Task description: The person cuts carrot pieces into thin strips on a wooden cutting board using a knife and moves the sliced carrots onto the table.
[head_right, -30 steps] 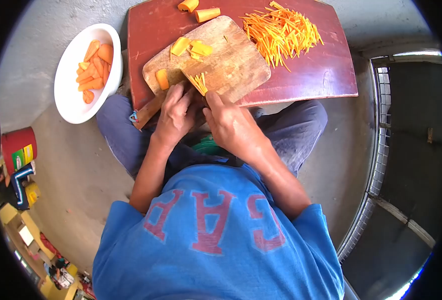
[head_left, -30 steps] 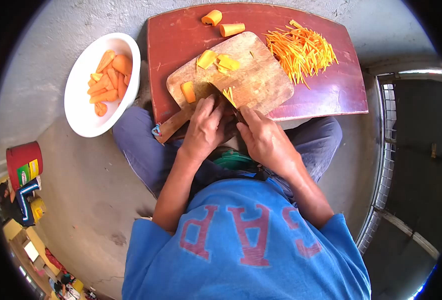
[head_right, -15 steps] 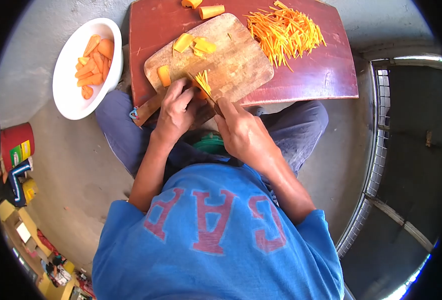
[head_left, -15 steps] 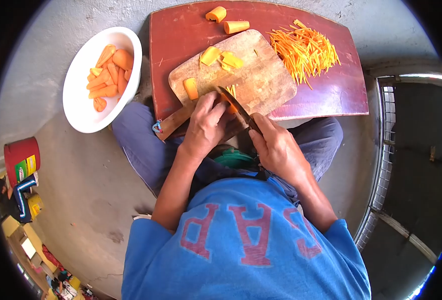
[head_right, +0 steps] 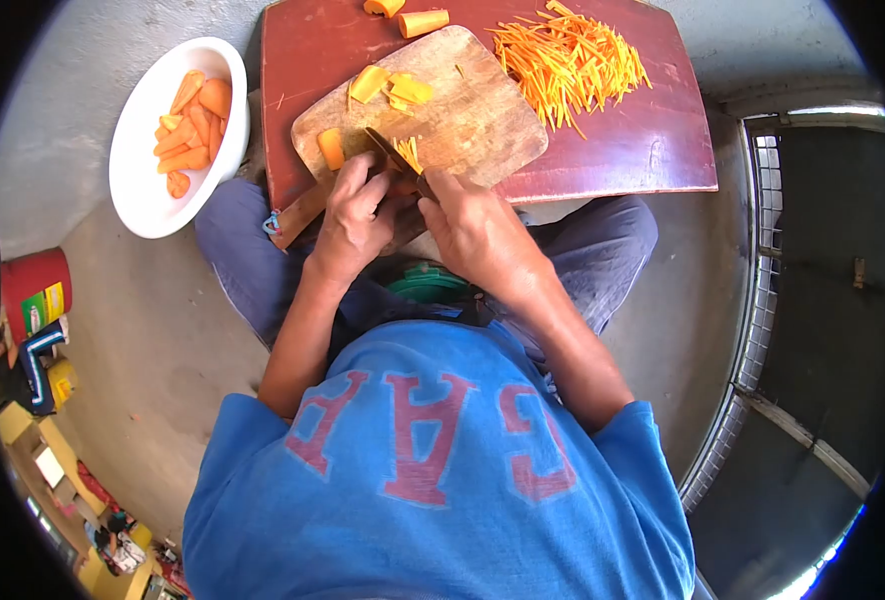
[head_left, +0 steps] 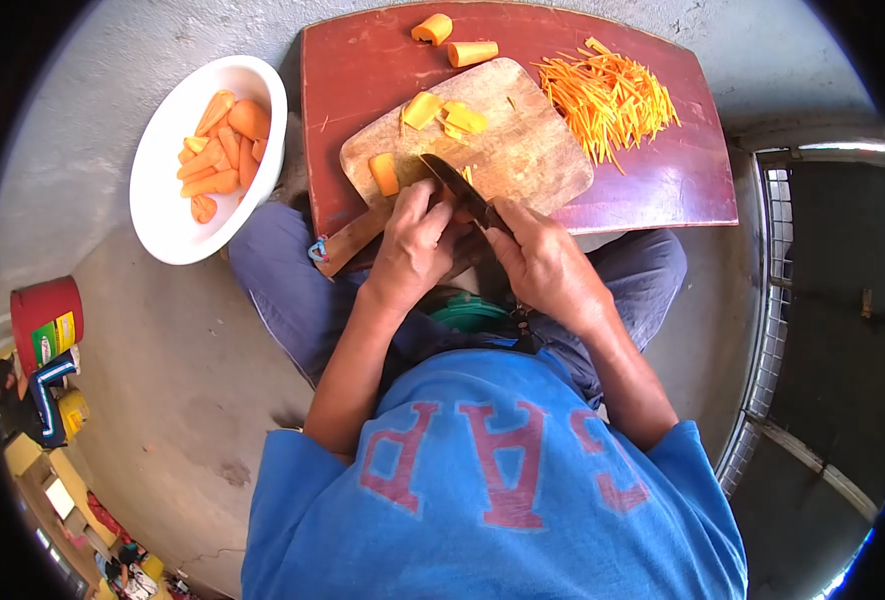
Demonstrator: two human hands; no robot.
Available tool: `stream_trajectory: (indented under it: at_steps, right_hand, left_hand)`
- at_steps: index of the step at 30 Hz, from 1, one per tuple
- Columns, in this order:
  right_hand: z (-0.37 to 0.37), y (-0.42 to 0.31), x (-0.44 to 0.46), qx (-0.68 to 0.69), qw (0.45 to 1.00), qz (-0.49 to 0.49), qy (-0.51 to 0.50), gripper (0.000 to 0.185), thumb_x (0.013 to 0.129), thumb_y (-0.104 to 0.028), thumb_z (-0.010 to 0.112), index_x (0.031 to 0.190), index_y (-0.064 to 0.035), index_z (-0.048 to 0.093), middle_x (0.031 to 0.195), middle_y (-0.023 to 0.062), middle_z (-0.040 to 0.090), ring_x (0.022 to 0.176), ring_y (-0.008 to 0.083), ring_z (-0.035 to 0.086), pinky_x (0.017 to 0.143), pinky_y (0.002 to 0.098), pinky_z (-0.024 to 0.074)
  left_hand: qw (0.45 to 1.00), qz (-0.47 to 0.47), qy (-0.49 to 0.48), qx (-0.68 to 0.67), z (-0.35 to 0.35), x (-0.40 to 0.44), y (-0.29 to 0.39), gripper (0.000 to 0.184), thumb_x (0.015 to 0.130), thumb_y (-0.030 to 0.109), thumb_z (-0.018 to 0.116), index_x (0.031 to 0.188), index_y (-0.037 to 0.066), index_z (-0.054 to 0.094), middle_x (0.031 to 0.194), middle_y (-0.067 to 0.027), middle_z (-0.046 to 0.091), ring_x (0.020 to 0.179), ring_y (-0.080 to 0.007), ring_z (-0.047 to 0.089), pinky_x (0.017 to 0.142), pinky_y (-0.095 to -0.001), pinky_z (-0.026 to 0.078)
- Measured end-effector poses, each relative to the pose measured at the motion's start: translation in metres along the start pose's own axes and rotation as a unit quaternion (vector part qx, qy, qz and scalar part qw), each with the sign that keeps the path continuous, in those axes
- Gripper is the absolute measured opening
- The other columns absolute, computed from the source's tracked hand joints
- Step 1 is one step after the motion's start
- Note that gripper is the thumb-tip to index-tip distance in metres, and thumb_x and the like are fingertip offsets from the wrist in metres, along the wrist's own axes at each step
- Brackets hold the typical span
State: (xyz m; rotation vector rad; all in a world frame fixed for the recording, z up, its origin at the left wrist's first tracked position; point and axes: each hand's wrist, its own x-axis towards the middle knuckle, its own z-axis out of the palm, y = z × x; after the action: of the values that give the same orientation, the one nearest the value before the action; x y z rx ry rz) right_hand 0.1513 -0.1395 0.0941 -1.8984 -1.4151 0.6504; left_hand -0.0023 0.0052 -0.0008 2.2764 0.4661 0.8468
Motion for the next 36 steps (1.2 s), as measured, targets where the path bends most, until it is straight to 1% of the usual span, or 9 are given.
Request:
stream_trajectory:
  at_steps: [3,6,12,15,18,21,27,33,36]
  right_hand:
    - [-0.011,-0.013,-0.011,0.005,1.000,0.011,-0.011,0.020,0.108,-0.008,0.068,0.121,0.0031,0.059,0.103,0.0340,0.069,0.101,0.0580,0.069,0.082,0.0620,0.0557]
    - [-0.010,-0.024,-0.022,0.011,1.000,0.029,-0.004,0.019,0.108,-0.007,0.068,0.120,0.0022,0.057,0.103,0.0342,0.069,0.101,0.0581,0.069,0.081,0.0619,0.0559]
    - [0.016,-0.005,-0.005,-0.045,0.998,-0.036,0.016,0.027,0.107,-0.009,0.069,0.127,0.0056,0.058,0.102,0.0357,0.071,0.098,0.0589,0.070,0.082,0.0633,0.0570]
    - [0.012,0.005,-0.001,-0.002,0.999,-0.023,0.036,0.023,0.108,-0.009,0.069,0.123,0.0047,0.059,0.103,0.0349,0.071,0.098,0.0585,0.070,0.081,0.0625,0.0565]
    - [-0.003,-0.008,-0.016,0.025,0.998,0.010,0.048,0.020,0.108,-0.009,0.070,0.121,0.0030,0.061,0.103,0.0335,0.071,0.097,0.0582,0.070,0.080,0.0618,0.0557]
    - [-0.008,-0.016,-0.031,0.022,0.998,0.035,0.038,0.021,0.108,-0.009,0.069,0.125,0.0013,0.061,0.103,0.0323,0.071,0.096,0.0581,0.070,0.080,0.0617,0.0551]
    - [0.003,-0.011,-0.030,0.006,1.000,0.020,0.020,0.022,0.108,-0.009,0.068,0.125,0.0018,0.060,0.104,0.0326,0.070,0.097,0.0577,0.070,0.080,0.0619,0.0552]
    - [0.001,-0.014,-0.007,-0.004,1.000,0.001,0.010,0.021,0.108,-0.009,0.068,0.122,0.0026,0.058,0.106,0.0329,0.070,0.102,0.0574,0.070,0.082,0.0624,0.0552]
    - [-0.008,-0.027,-0.018,0.009,0.999,0.034,-0.006,0.020,0.107,-0.009,0.068,0.120,0.0026,0.058,0.106,0.0329,0.070,0.100,0.0576,0.070,0.082,0.0628,0.0553]
  left_hand:
    - [1.000,-0.001,-0.014,0.006,0.001,-0.003,0.001,0.033,0.086,-0.004,0.085,0.118,0.001,0.079,0.126,-0.0185,0.069,0.116,-0.0417,0.069,0.100,-0.0502,0.059]
    - [1.000,0.017,0.000,-0.010,0.003,-0.003,-0.001,0.039,0.086,-0.004,0.084,0.124,-0.001,0.077,0.119,-0.0213,0.066,0.110,-0.0435,0.066,0.096,-0.0525,0.058]
    - [1.000,0.014,-0.007,-0.022,-0.003,0.001,0.009,0.031,0.085,-0.001,0.086,0.114,-0.001,0.075,0.119,-0.0195,0.066,0.109,-0.0434,0.064,0.096,-0.0514,0.057]
    - [1.000,0.025,-0.017,-0.008,-0.001,-0.004,0.004,0.032,0.086,-0.001,0.086,0.116,0.000,0.076,0.121,-0.0193,0.066,0.111,-0.0431,0.065,0.098,-0.0513,0.058]
    - [1.000,0.017,0.022,0.004,0.004,-0.007,0.003,0.032,0.085,-0.002,0.089,0.115,-0.002,0.077,0.124,-0.0188,0.067,0.116,-0.0420,0.068,0.101,-0.0497,0.059]
    - [1.000,0.009,0.006,-0.009,-0.002,-0.008,0.005,0.031,0.086,-0.003,0.087,0.115,-0.004,0.077,0.124,-0.0202,0.068,0.117,-0.0425,0.069,0.101,-0.0495,0.060]
    - [0.999,0.041,0.008,-0.002,-0.001,-0.005,0.003,0.030,0.090,-0.007,0.080,0.120,-0.004,0.076,0.128,-0.0208,0.068,0.110,-0.0427,0.067,0.097,-0.0501,0.059]
    - [0.998,0.054,0.015,0.000,-0.001,-0.004,0.004,0.032,0.087,-0.003,0.085,0.119,-0.002,0.078,0.122,-0.0194,0.068,0.106,-0.0417,0.067,0.095,-0.0500,0.060]
    - [1.000,0.019,-0.003,-0.016,-0.004,-0.006,0.005,0.030,0.087,-0.005,0.084,0.117,-0.002,0.080,0.122,-0.0187,0.071,0.108,-0.0412,0.070,0.096,-0.0501,0.059]
